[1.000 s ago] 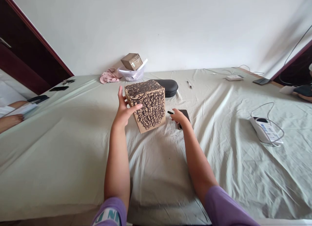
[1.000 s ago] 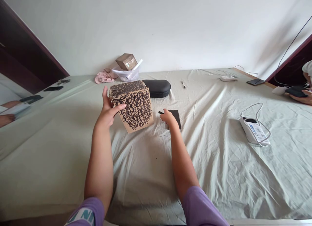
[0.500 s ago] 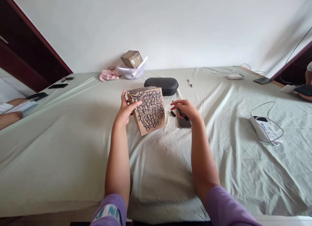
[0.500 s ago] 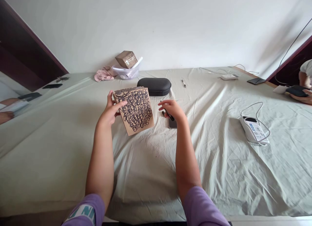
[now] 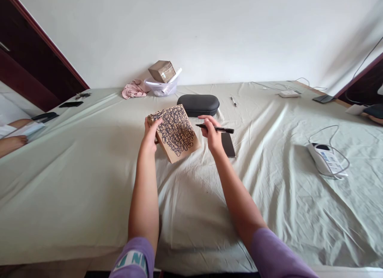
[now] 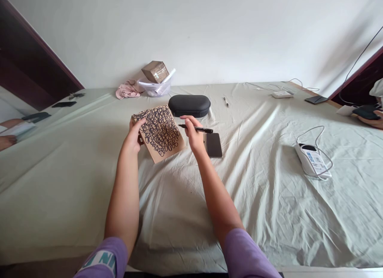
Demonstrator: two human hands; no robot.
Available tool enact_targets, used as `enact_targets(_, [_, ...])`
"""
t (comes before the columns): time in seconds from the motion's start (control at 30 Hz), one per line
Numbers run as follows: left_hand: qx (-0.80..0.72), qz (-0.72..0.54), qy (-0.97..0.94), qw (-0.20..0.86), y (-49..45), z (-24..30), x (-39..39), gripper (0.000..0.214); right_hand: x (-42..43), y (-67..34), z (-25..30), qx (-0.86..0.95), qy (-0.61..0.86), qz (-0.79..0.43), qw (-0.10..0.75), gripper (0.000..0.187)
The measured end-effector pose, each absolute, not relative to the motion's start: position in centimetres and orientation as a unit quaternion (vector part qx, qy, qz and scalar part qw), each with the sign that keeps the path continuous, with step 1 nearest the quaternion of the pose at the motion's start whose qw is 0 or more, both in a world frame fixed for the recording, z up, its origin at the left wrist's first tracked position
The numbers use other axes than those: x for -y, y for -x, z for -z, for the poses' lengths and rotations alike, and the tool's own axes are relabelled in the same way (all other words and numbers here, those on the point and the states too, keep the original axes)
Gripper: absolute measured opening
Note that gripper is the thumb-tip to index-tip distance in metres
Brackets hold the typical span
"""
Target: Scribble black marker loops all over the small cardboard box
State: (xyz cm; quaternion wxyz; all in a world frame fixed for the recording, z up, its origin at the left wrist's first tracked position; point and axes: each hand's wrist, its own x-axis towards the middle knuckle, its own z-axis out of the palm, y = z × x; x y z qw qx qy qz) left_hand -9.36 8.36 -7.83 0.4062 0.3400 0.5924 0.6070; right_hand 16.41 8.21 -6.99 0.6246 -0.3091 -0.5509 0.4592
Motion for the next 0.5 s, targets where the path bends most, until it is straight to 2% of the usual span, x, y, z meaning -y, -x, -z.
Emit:
enact_targets(0.13, [-0.611,-0.608,-0.294,0.413,9.4,7.6,-8.2,0.078,-7.8,-15.2,8.5,0.568,0.345,-0.408,0.626,0.015])
enact_targets(0.37, [-0.594,-0.618,-0.293,0.424,9.1,7.4,-7.8,0.063,-8.5,-14.6,9.8,0.578,0.353,-0.404,0.615,0.025])
enact_targets(0.5, [-0.583,-0.620,-0.308,0.424,9.0,7.4,-7.7,0.062,-8.8,-14.5,10.2,0.579,0.346,-0.404,0.617,0.022])
